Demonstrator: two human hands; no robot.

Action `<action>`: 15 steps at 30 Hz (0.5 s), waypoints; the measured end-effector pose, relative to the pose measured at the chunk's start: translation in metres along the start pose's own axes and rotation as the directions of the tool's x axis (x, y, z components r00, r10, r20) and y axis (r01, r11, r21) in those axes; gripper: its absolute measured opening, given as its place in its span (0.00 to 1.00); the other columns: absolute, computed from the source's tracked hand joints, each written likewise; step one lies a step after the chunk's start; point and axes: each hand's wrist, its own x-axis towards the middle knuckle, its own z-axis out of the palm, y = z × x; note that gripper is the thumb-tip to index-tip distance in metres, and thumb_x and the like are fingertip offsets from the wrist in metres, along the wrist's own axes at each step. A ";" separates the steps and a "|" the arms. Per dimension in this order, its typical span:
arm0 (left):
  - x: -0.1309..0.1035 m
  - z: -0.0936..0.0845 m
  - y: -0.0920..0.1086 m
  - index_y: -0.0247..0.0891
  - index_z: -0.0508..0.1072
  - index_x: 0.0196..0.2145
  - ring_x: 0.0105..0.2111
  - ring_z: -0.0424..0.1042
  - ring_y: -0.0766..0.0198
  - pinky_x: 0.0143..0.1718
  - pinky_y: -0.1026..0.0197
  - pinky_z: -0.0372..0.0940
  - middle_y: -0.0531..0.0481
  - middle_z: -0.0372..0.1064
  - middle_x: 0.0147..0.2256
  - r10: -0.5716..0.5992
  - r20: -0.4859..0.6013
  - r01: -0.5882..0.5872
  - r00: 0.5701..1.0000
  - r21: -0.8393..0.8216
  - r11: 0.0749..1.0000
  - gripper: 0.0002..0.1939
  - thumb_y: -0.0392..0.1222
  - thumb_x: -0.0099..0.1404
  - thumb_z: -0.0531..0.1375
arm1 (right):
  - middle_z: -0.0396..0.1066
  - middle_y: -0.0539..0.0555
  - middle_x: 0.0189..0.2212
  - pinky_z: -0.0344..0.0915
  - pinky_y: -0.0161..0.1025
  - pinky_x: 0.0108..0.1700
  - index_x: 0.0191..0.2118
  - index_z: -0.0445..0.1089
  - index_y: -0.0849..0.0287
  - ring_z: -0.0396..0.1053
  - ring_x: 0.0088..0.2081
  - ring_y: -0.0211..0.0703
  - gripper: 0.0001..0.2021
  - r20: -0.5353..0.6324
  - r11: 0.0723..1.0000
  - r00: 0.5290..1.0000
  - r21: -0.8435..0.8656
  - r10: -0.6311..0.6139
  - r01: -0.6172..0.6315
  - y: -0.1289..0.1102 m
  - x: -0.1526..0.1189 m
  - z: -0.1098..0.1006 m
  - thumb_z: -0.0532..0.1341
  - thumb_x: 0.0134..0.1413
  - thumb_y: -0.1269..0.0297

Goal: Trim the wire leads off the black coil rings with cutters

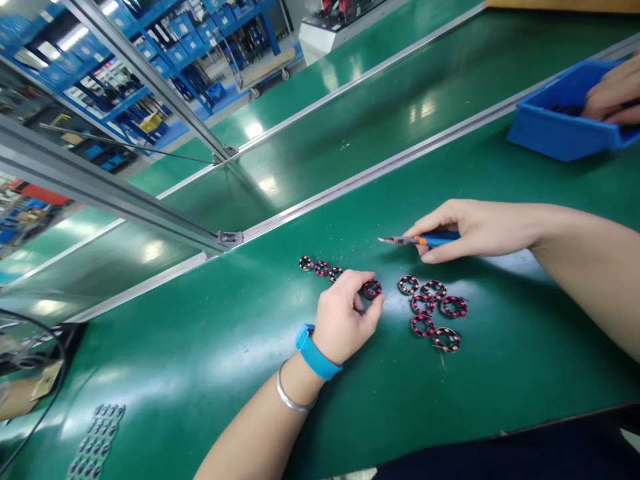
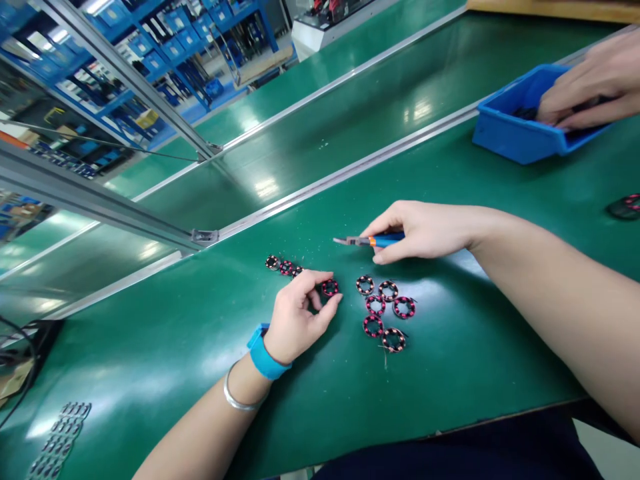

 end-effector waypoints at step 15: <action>0.018 0.027 0.011 0.37 0.64 0.58 0.52 0.73 0.51 0.55 0.45 0.69 0.40 0.76 0.50 0.339 0.143 -0.342 0.930 -0.008 0.940 0.25 0.33 0.63 0.58 | 0.71 0.48 0.24 0.57 0.37 0.25 0.40 0.80 0.58 0.60 0.23 0.34 0.21 -0.182 0.916 0.964 0.386 0.194 -0.111 0.021 0.011 -0.009 0.73 0.35 0.57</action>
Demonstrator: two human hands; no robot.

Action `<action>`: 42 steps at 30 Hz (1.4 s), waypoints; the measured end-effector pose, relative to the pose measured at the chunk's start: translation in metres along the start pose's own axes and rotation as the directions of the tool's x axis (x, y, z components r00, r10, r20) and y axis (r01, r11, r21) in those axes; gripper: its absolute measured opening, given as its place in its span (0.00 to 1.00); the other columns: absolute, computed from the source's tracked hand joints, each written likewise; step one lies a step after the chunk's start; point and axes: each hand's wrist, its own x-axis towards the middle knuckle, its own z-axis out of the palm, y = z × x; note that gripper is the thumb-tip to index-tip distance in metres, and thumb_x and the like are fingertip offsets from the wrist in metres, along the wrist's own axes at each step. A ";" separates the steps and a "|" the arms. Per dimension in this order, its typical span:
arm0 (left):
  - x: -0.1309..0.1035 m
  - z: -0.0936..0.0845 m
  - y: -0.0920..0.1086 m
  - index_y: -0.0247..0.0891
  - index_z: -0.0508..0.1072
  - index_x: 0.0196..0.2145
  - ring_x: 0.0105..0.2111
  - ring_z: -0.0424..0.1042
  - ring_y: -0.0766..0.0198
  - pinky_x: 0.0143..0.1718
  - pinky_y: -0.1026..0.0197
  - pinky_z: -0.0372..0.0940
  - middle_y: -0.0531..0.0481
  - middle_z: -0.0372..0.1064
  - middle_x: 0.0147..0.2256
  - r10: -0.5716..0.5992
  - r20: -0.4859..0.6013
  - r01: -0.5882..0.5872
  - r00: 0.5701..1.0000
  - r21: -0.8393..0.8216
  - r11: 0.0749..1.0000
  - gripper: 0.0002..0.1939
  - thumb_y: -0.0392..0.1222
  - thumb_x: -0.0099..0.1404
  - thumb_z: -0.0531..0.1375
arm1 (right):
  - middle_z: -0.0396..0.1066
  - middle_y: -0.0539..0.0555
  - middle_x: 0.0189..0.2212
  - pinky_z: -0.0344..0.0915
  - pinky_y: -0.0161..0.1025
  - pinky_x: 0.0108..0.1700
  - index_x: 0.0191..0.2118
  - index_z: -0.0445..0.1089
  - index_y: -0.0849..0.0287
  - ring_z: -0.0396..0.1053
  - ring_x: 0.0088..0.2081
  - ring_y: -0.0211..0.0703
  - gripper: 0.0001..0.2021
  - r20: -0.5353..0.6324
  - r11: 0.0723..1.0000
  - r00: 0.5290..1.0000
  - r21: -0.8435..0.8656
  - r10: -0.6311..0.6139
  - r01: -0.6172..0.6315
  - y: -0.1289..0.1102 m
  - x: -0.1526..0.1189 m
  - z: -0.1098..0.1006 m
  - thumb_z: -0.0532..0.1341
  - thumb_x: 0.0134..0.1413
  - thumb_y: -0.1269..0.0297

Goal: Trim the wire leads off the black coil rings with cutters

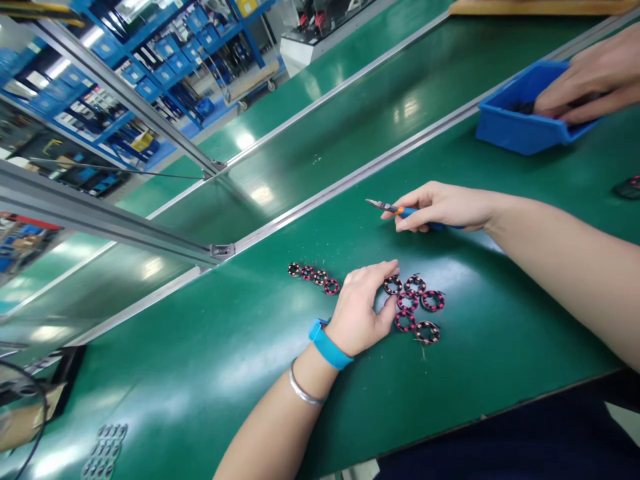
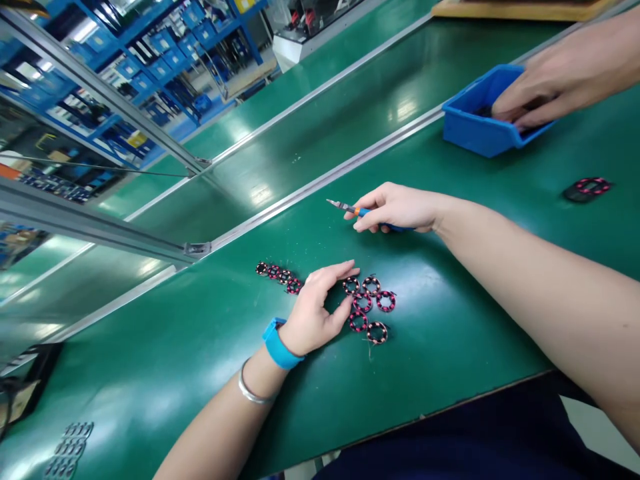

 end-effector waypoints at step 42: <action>-0.003 -0.002 0.020 0.40 0.64 0.28 0.20 0.71 0.70 0.21 0.70 0.67 0.57 0.69 0.21 -0.594 -0.198 0.394 0.780 -0.583 0.711 0.21 0.42 0.46 0.74 | 0.71 0.50 0.27 0.64 0.42 0.37 0.29 0.66 0.55 0.67 0.31 0.42 0.14 0.044 0.986 0.986 -0.010 -0.163 0.164 -0.013 -0.024 0.040 0.70 0.41 0.57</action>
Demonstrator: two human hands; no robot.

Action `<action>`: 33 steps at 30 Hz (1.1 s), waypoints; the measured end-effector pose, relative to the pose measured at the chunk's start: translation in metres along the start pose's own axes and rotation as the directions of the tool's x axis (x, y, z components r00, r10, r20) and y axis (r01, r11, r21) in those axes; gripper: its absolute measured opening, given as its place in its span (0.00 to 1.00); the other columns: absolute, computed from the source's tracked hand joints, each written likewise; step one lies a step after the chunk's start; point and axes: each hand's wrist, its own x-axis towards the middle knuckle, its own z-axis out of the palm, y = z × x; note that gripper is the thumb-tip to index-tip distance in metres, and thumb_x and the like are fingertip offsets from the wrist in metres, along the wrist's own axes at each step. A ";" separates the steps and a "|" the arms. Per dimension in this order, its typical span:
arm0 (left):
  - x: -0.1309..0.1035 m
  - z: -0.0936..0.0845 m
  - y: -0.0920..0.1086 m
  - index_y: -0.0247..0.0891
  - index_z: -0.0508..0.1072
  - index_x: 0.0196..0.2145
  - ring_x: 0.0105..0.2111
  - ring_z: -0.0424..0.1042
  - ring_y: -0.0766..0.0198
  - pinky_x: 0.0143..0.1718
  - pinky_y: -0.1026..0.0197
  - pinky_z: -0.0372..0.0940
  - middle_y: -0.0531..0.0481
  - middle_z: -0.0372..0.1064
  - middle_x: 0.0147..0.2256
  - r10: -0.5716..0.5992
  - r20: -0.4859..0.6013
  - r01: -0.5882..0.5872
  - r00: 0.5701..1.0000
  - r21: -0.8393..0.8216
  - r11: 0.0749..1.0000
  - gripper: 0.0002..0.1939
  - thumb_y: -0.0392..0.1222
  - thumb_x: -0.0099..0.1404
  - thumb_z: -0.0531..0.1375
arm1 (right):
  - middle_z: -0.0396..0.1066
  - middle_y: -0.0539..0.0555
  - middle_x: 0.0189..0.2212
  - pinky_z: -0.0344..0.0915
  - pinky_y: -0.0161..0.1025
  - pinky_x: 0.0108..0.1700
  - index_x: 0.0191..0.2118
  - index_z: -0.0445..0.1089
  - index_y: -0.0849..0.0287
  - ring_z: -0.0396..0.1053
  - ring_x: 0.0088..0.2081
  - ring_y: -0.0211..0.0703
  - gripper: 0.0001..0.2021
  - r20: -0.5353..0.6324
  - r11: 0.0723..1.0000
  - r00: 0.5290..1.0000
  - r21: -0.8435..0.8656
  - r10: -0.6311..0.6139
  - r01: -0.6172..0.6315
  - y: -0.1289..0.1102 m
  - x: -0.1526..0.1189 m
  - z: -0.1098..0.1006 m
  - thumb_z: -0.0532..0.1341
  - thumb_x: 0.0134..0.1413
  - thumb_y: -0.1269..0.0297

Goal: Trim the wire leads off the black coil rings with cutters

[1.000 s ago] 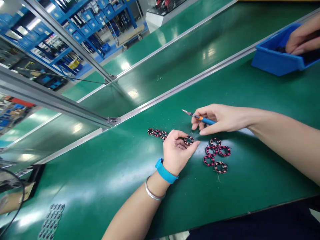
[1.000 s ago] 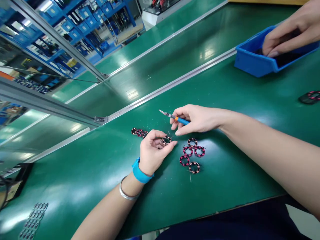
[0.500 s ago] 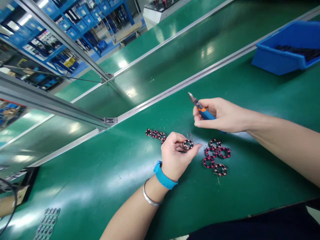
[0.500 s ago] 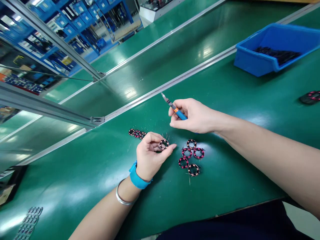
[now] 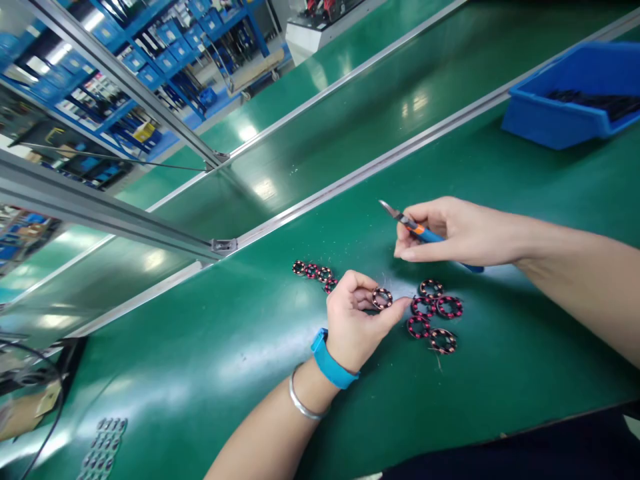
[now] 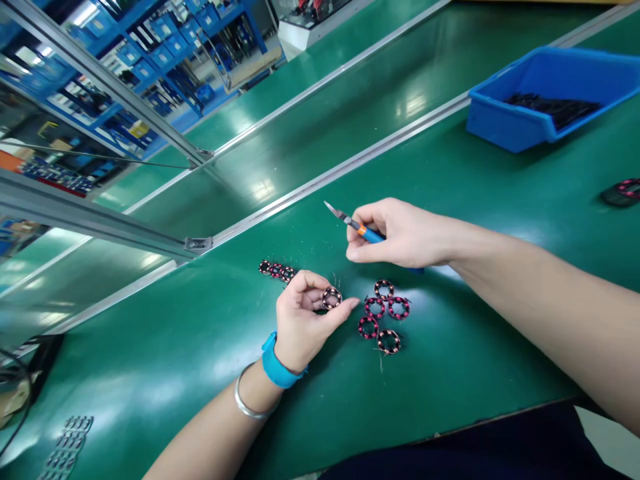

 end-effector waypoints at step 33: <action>0.007 -0.016 0.001 0.37 0.71 0.33 0.17 0.54 0.74 0.18 0.68 0.50 0.59 0.59 0.19 -0.195 0.310 0.218 0.931 -0.042 0.975 0.20 0.49 0.50 0.72 | 0.64 0.48 0.22 0.52 0.36 0.25 0.28 0.73 0.56 0.58 0.24 0.38 0.12 0.496 0.871 0.820 -0.491 0.284 -0.005 0.000 -0.001 -0.025 0.64 0.47 0.52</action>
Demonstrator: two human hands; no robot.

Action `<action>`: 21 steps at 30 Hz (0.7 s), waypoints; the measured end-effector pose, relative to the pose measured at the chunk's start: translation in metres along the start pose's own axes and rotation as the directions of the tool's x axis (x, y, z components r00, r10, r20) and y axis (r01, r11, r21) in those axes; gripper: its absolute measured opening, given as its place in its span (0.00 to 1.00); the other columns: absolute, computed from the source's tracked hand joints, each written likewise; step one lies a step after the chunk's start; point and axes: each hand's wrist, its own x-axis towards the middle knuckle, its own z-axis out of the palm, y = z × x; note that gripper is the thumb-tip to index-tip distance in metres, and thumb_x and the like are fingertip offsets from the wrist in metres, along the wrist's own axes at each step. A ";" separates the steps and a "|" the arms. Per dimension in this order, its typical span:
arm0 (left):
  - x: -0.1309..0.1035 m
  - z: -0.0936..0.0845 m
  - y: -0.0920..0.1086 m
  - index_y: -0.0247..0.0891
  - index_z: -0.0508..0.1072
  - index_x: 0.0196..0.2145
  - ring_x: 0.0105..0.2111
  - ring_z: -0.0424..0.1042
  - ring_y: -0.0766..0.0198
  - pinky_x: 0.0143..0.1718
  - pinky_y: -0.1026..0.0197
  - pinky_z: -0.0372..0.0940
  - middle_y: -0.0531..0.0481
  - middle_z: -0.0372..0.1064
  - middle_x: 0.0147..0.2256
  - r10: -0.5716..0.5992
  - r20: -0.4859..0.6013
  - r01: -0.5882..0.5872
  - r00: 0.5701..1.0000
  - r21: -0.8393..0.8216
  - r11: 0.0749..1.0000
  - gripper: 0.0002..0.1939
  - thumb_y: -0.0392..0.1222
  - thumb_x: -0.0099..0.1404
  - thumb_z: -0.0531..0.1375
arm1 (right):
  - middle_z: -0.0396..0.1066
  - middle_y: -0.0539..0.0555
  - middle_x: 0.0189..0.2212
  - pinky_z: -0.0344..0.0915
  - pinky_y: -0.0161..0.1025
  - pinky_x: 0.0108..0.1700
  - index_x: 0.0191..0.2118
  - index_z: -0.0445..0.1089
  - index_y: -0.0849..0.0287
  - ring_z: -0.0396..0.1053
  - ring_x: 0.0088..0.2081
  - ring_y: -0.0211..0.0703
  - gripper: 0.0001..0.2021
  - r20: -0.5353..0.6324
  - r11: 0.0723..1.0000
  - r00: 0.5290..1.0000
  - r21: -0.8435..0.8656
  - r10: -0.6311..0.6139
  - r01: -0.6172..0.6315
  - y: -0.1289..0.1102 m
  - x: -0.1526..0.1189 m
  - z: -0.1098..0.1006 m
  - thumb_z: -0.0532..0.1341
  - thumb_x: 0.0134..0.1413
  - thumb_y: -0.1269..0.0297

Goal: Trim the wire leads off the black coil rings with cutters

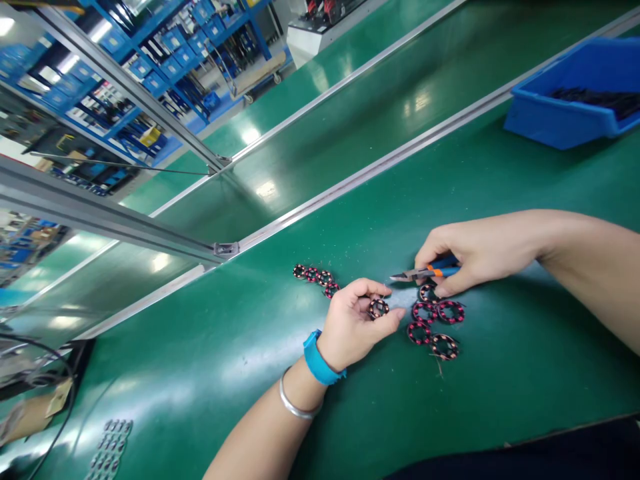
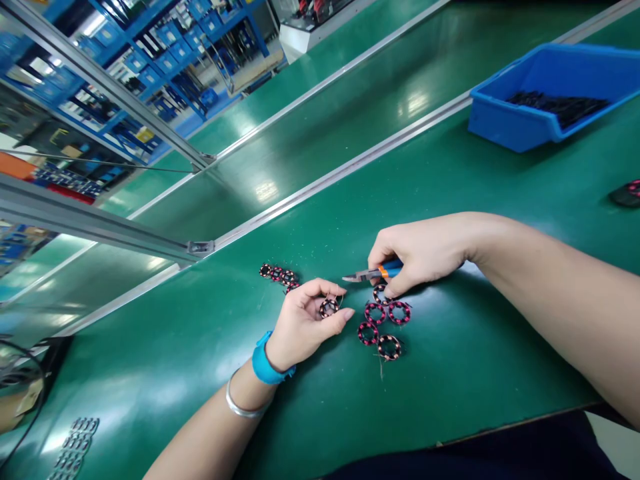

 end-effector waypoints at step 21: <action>0.001 0.002 -0.011 0.36 0.70 0.38 0.21 0.56 0.74 0.23 0.67 0.55 0.57 0.62 0.25 0.125 0.042 -0.121 0.991 -0.082 0.989 0.19 0.46 0.54 0.71 | 0.67 0.49 0.25 0.54 0.36 0.27 0.30 0.70 0.58 0.62 0.26 0.40 0.11 0.062 0.997 0.998 -0.070 0.032 -0.027 -0.010 0.000 0.002 0.61 0.49 0.55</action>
